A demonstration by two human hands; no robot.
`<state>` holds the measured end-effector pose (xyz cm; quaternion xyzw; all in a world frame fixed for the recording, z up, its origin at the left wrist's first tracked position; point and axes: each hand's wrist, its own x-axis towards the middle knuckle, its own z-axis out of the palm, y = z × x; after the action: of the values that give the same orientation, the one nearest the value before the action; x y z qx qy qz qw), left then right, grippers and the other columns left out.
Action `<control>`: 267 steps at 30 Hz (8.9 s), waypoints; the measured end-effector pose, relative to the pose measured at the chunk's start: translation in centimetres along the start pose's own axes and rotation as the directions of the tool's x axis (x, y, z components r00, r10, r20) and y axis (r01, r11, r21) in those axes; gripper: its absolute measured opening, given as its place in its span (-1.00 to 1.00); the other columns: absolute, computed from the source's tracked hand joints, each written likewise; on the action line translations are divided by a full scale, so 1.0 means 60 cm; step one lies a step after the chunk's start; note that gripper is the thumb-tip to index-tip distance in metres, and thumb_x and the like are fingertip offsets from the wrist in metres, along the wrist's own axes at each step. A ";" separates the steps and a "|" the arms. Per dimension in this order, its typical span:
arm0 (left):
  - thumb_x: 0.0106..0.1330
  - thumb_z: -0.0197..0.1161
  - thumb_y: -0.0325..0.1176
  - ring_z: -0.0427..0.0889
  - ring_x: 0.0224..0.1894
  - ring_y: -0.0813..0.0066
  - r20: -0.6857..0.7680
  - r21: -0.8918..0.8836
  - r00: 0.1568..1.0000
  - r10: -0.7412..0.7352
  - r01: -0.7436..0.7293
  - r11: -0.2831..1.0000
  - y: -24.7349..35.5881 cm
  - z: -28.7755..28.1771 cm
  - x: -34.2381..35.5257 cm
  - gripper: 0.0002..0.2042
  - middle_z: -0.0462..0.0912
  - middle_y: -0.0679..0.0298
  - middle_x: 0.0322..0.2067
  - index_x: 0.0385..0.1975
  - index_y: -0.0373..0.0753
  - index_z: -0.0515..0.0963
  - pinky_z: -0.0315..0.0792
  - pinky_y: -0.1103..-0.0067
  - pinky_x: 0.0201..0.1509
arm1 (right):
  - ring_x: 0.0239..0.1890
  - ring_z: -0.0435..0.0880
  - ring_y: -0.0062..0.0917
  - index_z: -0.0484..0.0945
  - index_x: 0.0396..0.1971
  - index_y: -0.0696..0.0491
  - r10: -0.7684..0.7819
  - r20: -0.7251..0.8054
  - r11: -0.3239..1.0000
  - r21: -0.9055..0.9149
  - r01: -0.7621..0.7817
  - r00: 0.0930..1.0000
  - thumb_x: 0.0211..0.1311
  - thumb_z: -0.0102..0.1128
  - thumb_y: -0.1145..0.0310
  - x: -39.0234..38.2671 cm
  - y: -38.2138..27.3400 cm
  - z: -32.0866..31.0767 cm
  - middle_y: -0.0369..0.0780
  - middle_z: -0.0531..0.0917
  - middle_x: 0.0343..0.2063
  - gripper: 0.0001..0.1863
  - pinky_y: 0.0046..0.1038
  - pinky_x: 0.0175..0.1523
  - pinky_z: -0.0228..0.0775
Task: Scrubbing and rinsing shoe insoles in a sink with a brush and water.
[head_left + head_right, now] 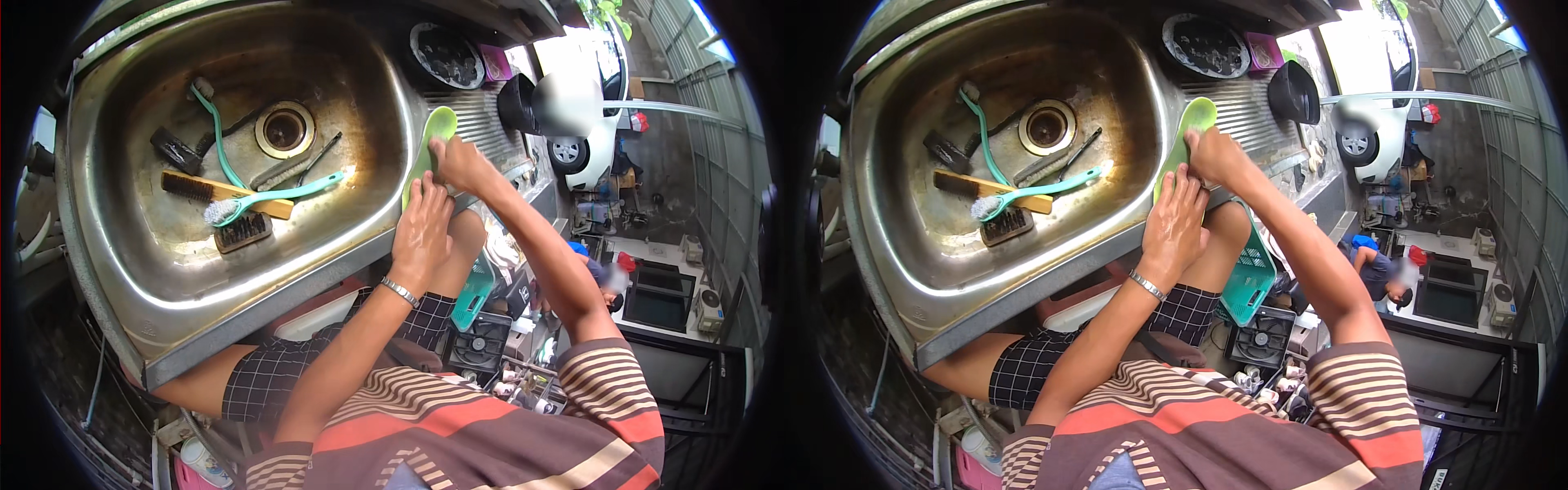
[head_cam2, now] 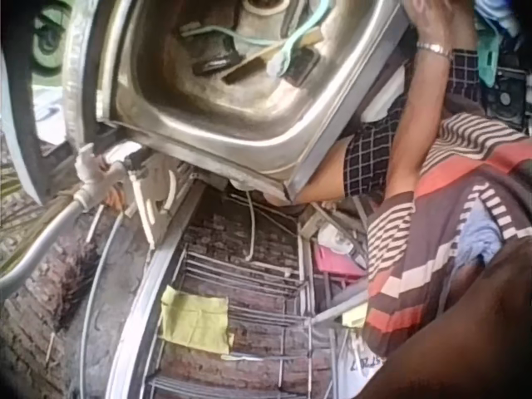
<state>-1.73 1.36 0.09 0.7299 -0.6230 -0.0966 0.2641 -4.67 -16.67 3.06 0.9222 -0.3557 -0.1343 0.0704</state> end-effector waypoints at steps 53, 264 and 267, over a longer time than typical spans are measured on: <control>0.12 0.36 -0.05 0.26 0.49 0.09 -0.134 -0.043 0.990 -0.034 0.028 0.999 0.024 0.011 0.004 -0.32 0.47 0.00 0.26 0.22 -0.33 0.50 -0.02 0.23 0.63 | -0.11 0.74 0.14 0.57 0.08 0.17 -0.220 0.231 0.962 -0.111 0.250 0.948 0.51 -0.17 0.27 0.060 0.003 -0.038 0.21 0.71 -0.22 -0.59 0.06 0.06 0.55; 0.45 0.16 -0.25 0.53 0.21 0.32 -0.442 -0.802 0.743 -0.502 -0.578 -0.150 -0.563 -0.391 -0.212 -0.43 0.64 0.36 -0.02 0.42 -0.32 0.30 0.29 0.23 0.45 | -0.65 0.39 -0.83 0.64 -0.45 -0.01 -0.025 -0.104 -0.704 0.708 0.056 0.994 0.40 0.39 0.19 0.169 -0.438 -0.112 -0.46 0.57 -0.59 -0.74 -0.64 -0.56 0.10; 0.46 0.18 -0.20 0.56 0.11 0.34 -0.509 -0.732 0.765 -0.394 -0.626 -0.270 -0.530 -0.402 -0.203 -0.36 0.65 0.37 -0.06 0.49 -0.25 0.21 0.36 0.26 0.39 | -0.65 0.39 -0.83 0.64 -0.46 -0.01 -0.044 -0.101 -0.691 0.721 0.043 0.994 0.40 0.39 0.18 0.169 -0.442 -0.108 -0.46 0.57 -0.60 -0.74 -0.64 -0.56 0.10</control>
<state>34.40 22.12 2.01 0.1249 -0.2395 -0.2748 0.9228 21.37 -3.72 1.26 0.4466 -0.2122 0.2695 -0.8263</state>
